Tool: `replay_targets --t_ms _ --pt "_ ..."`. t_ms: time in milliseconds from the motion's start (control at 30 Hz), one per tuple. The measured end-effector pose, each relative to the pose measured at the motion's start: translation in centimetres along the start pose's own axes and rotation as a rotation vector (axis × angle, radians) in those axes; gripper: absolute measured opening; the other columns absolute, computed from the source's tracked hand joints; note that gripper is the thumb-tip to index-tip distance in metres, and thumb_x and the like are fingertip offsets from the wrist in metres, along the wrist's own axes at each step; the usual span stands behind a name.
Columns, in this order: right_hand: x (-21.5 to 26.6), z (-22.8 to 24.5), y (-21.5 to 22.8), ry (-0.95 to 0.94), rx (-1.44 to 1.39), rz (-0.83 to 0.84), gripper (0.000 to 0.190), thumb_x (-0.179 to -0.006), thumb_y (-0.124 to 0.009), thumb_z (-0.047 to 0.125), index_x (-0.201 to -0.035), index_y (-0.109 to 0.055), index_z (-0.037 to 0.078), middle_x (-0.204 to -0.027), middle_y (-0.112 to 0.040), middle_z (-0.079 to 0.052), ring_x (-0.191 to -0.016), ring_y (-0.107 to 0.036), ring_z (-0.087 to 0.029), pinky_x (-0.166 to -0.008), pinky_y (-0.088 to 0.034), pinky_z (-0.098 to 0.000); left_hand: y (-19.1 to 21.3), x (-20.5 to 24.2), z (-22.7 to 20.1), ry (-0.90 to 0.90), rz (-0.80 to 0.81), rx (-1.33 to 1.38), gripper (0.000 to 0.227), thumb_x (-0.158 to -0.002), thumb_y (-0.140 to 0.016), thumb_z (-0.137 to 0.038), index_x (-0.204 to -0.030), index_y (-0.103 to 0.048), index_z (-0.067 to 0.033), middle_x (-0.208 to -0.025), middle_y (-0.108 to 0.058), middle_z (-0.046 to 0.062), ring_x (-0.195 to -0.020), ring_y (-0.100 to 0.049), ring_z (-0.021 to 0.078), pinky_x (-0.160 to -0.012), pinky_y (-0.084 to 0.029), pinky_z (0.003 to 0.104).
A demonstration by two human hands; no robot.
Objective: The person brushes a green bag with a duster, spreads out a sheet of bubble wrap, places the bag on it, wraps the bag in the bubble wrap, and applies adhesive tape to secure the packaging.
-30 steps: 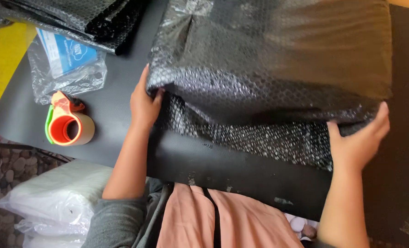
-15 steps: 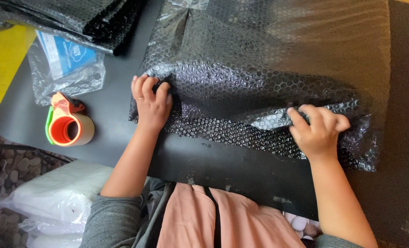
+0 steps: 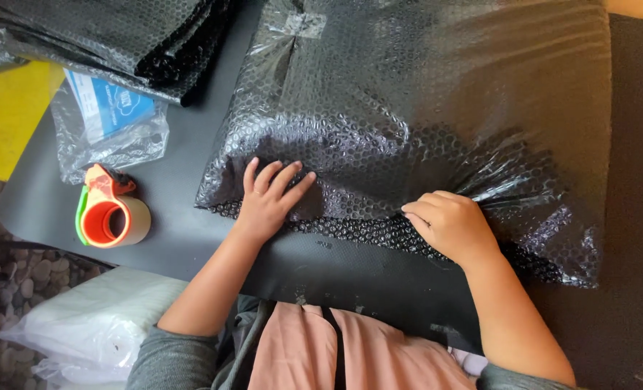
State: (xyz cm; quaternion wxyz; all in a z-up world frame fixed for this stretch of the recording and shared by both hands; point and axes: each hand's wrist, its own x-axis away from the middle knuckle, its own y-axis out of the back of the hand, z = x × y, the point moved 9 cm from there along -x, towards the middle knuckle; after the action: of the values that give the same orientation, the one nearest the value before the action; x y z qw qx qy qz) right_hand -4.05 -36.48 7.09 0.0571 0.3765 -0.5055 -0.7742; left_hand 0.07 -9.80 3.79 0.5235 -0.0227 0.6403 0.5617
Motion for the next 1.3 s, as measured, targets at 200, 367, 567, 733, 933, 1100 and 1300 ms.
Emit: replay_targets --t_ms 200,367,567,733,933,1100,1300 --pt "2.2 -4.0 -3.7 -0.149 0.021 0.037 0.011 -0.095 -0.071 0.019 -0.102 -0.079 0.016 -0.090 -0.075 -0.004 -0.090 -0.074 -0.023 -0.081 -0.061 -0.0353 -0.6 -1.0 -0.2 0.024 0.093 0.188 0.035 -0.092 -0.064 -0.016 -0.124 -0.071 -0.0257 -0.127 -0.065 0.003 -0.123 -0.056 0.0262 -0.106 -0.041 0.048" --pt "1.8 -3.7 -3.8 -0.228 -0.057 0.033 0.034 -0.094 -0.073 0.027 -0.126 -0.073 0.014 -0.111 -0.076 -0.010 -0.105 -0.073 -0.028 -0.090 -0.059 -0.0392 -0.8 -2.6 -2.9 -0.031 0.318 0.318 0.068 -0.085 -0.052 -0.072 -0.126 -0.069 -0.0203 -0.118 -0.065 0.005 -0.116 -0.058 0.0272 -0.097 -0.039 0.046" --pt "1.8 -4.1 -3.7 -0.284 -0.116 0.077 0.033 -0.095 -0.070 0.022 -0.126 -0.074 0.012 -0.113 -0.076 -0.010 -0.106 -0.073 -0.027 -0.092 -0.058 -0.0394 -4.7 -2.2 -2.1 0.204 0.469 0.187 0.057 -0.098 -0.052 -0.062 -0.134 -0.064 -0.0199 -0.118 -0.067 0.001 -0.106 -0.065 0.0228 -0.087 -0.042 0.041" --pt "2.0 -4.4 -3.7 -0.301 -0.115 0.075 0.035 -0.095 -0.068 0.018 -0.128 -0.073 0.010 -0.119 -0.074 -0.013 -0.111 -0.071 -0.030 -0.096 -0.056 -0.0418 -6.8 -1.8 -1.6 0.255 0.517 0.138 0.045 -0.103 -0.050 -0.044 -0.141 -0.059 -0.0227 -0.125 -0.064 -0.002 -0.112 -0.063 0.0213 -0.091 -0.041 0.043" --pt "2.1 -4.8 -3.8 -0.305 -0.123 0.126 0.039 -0.096 -0.065 0.017 -0.134 -0.069 0.009 -0.128 -0.071 -0.017 -0.118 -0.068 -0.033 -0.102 -0.053 -0.0448 -8.1 -1.7 -0.9 0.300 0.540 0.111 0.042 -0.102 -0.055 -0.038 -0.142 -0.060 -0.0233 -0.129 -0.063 -0.003 -0.115 -0.062 0.0212 -0.094 -0.043 0.044" --pt "1.9 -5.0 -3.6 -0.356 -0.147 0.187 0.040 -0.097 -0.066 0.019 -0.135 -0.068 0.007 -0.130 -0.070 -0.020 -0.120 -0.067 -0.034 -0.103 -0.052 -0.0466 -8.9 -1.7 -1.3 0.295 0.598 0.091 0.045 -0.103 -0.055 -0.045 -0.141 -0.061 -0.0227 -0.132 -0.062 0.000 -0.118 -0.063 0.0235 -0.096 -0.044 0.051" --pt "2.3 -5.6 -3.7 -0.398 -0.218 0.211 0.041 -0.097 -0.067 0.017 -0.137 -0.067 0.008 -0.137 -0.067 -0.018 -0.127 -0.064 -0.033 -0.108 -0.049 -0.0463 -8.2 -1.2 -1.9 0.217 0.636 0.092 0.066 -0.099 -0.059 -0.052 -0.152 -0.051 -0.0137 -0.151 -0.047 0.008 -0.138 -0.049 0.0296 -0.111 -0.038 0.064"
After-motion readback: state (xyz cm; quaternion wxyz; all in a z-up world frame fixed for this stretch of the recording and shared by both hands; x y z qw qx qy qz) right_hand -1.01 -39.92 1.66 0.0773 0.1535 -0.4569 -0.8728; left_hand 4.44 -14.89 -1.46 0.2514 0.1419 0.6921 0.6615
